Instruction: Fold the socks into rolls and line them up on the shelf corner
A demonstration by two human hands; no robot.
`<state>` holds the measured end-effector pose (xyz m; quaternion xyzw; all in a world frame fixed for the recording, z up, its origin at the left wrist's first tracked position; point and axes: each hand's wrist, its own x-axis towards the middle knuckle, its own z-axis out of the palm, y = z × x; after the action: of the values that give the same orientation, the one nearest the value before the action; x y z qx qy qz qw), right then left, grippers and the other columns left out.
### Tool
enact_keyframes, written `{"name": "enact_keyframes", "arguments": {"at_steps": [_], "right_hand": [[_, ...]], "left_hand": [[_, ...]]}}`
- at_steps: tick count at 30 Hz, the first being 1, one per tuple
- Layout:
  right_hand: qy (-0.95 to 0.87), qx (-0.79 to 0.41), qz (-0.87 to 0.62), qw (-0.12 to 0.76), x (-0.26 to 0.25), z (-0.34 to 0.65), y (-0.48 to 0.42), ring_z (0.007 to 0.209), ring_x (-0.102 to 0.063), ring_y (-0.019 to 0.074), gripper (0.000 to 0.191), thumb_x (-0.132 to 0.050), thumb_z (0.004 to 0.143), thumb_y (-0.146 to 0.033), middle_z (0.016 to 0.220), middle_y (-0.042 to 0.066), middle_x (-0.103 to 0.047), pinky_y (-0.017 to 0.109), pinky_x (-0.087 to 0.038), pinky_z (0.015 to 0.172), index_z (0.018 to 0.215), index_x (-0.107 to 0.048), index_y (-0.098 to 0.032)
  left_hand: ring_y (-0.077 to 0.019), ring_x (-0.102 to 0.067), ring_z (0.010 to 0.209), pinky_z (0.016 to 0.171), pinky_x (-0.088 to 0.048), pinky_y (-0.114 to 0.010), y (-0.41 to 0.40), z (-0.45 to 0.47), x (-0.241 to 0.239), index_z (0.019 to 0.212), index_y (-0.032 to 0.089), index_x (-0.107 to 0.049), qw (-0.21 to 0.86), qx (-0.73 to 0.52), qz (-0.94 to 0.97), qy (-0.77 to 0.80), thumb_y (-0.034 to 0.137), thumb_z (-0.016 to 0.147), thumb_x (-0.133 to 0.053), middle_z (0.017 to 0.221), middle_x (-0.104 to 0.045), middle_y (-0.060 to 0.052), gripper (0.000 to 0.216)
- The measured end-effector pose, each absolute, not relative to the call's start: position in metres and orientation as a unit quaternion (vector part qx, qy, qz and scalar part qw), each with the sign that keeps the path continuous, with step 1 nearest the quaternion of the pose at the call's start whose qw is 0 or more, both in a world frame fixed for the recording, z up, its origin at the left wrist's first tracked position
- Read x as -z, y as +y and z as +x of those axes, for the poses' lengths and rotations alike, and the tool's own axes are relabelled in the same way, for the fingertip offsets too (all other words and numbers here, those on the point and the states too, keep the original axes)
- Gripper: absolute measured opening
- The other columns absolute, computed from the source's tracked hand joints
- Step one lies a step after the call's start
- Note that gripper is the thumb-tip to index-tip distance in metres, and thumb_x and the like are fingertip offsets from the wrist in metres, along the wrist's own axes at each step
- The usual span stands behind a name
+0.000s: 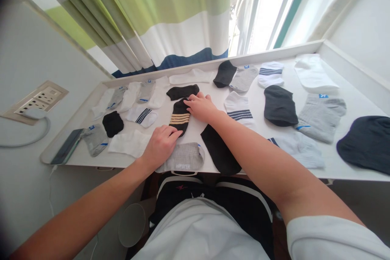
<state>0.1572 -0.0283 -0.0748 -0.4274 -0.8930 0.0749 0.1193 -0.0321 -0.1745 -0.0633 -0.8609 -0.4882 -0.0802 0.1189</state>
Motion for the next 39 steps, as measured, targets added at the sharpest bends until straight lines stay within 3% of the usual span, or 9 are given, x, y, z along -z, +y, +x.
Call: {"name": "enact_keyframes", "arguments": {"at_steps": [6, 15, 20, 24, 27, 30, 34, 39], "right_hand": [[-0.895, -0.074, -0.425, 0.117, 0.075, 0.157, -0.028, 0.126, -0.044, 0.0376, 0.046, -0.045, 0.104, -0.032, 0.150, 0.013, -0.056, 0.053, -0.036, 0.095, 0.148, -0.058, -0.028], [-0.896, -0.061, -0.427, 0.100, 0.070, 0.158, -0.032, 0.127, -0.044, 0.0376, 0.046, -0.044, 0.105, -0.032, 0.152, 0.014, -0.054, 0.052, -0.036, 0.095, 0.149, -0.056, -0.028], [-0.901, -0.051, -0.420, 0.100, 0.070, 0.159, -0.031, 0.126, -0.044, 0.0383, 0.047, -0.042, 0.106, -0.031, 0.152, 0.015, -0.054, 0.052, -0.037, 0.094, 0.151, -0.054, -0.026], [-0.904, -0.041, -0.414, 0.098, 0.071, 0.159, -0.030, 0.126, -0.044, 0.0388, 0.047, -0.041, 0.106, -0.030, 0.154, 0.016, -0.053, 0.052, -0.037, 0.092, 0.151, -0.054, -0.026], [-0.905, -0.043, -0.412, 0.097, 0.071, 0.160, -0.028, 0.125, -0.046, 0.0377, 0.047, -0.040, 0.107, -0.029, 0.154, 0.015, -0.053, 0.051, -0.038, 0.091, 0.151, -0.054, -0.026], [-0.905, -0.048, -0.411, 0.099, 0.071, 0.161, -0.026, 0.124, -0.047, 0.0365, 0.047, -0.040, 0.107, -0.028, 0.153, 0.015, -0.055, 0.049, -0.038, 0.090, 0.151, -0.054, -0.027], [-0.901, -0.054, -0.416, 0.109, 0.071, 0.161, -0.025, 0.124, -0.048, 0.0360, 0.046, -0.043, 0.106, -0.026, 0.151, 0.014, -0.057, 0.047, -0.038, 0.089, 0.149, -0.057, -0.027], [-0.881, -0.088, -0.440, 0.152, 0.071, 0.158, -0.022, 0.121, -0.053, 0.0337, 0.051, -0.051, 0.102, -0.023, 0.141, 0.013, -0.066, 0.046, -0.037, 0.091, 0.153, -0.050, -0.024]], "left_hand": [[-0.0259, -0.065, 0.100, 0.086, -0.049, -0.041, -0.179, -0.034, 0.061, 0.116, 0.019, -0.075, 0.116, 0.083, -0.854, -0.501, 0.014, 0.100, -0.055, 0.105, -0.074, -0.010, 0.026], [-0.0288, -0.067, 0.127, 0.105, -0.055, -0.042, -0.189, -0.038, 0.063, 0.136, 0.014, -0.068, 0.093, 0.037, -0.857, -0.505, 0.014, 0.102, -0.050, 0.140, -0.068, -0.017, 0.038], [-0.0368, -0.047, 0.148, 0.116, -0.046, -0.052, -0.204, -0.030, 0.055, 0.154, 0.014, -0.051, 0.061, -0.052, -0.854, -0.514, 0.034, 0.106, -0.051, 0.161, -0.045, -0.023, 0.053], [-0.0398, -0.029, 0.157, 0.118, -0.040, -0.062, -0.211, -0.030, 0.042, 0.161, 0.015, -0.039, 0.014, -0.089, -0.855, -0.511, 0.045, 0.106, -0.048, 0.169, -0.030, -0.021, 0.063], [-0.0353, -0.030, 0.157, 0.119, -0.040, -0.061, -0.197, -0.036, 0.026, 0.160, 0.018, -0.043, -0.037, -0.049, -0.872, -0.485, 0.043, 0.110, -0.038, 0.168, -0.037, -0.015, 0.056], [-0.0285, -0.044, 0.151, 0.122, -0.040, -0.049, -0.164, -0.045, 0.013, 0.145, 0.016, -0.061, -0.064, 0.039, -0.880, -0.469, 0.034, 0.109, -0.039, 0.158, -0.053, -0.012, 0.046], [-0.0251, -0.068, 0.117, 0.109, -0.052, -0.042, -0.103, -0.056, 0.010, 0.115, 0.016, -0.078, -0.060, 0.117, -0.853, -0.505, 0.022, 0.103, -0.049, 0.124, -0.074, -0.010, 0.032], [-0.0229, -0.070, 0.105, 0.099, -0.054, -0.037, -0.042, -0.055, 0.020, 0.107, 0.017, -0.078, -0.069, 0.161, -0.825, -0.537, 0.014, 0.097, -0.056, 0.113, -0.075, -0.008, 0.025]]}}
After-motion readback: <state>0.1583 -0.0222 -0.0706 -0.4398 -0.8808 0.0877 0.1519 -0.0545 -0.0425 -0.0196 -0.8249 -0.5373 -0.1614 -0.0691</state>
